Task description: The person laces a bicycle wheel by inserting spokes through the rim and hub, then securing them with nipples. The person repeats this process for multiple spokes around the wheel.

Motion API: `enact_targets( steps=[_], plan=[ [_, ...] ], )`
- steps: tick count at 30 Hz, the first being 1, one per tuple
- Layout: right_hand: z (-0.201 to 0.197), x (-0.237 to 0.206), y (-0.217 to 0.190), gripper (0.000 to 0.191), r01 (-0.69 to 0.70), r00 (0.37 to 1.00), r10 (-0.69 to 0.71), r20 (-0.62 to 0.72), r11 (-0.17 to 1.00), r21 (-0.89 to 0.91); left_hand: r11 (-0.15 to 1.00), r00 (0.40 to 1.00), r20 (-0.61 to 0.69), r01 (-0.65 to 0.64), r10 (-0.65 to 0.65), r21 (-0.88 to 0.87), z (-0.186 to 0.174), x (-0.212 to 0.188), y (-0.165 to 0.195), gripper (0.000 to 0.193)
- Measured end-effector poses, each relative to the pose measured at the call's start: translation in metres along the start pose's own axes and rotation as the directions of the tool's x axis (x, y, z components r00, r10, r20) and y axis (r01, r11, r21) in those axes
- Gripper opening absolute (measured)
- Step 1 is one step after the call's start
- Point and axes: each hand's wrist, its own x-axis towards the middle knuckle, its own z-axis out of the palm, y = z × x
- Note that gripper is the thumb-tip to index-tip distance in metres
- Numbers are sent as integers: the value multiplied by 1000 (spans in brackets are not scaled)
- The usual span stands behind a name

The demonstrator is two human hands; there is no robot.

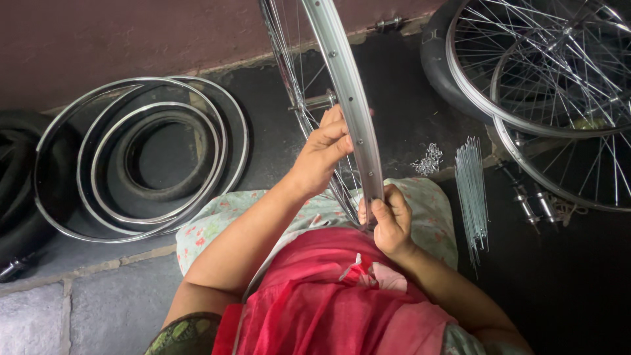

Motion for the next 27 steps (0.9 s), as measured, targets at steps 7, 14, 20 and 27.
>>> enact_targets(
  steps=[7,14,20,27],
  plan=[
    [1,1,-3,18,19,1000,-19,-1,999,-42,986,994,80,66,-79,156,-11,9,14,35],
    [2,0,-2,17,9,1000,-9,-11,1000,-30,993,895,-437,-116,90,-33,-21,35,25,22],
    [1,-1,1,17,-2,1000,1,-18,1000,-12,954,949,-306,-162,81,-252,-33,68,20,17],
    [-1,0,0,19,36,999,-36,3,998,-44,956,962,-268,-123,49,-266,-27,75,10,20]
  ],
)
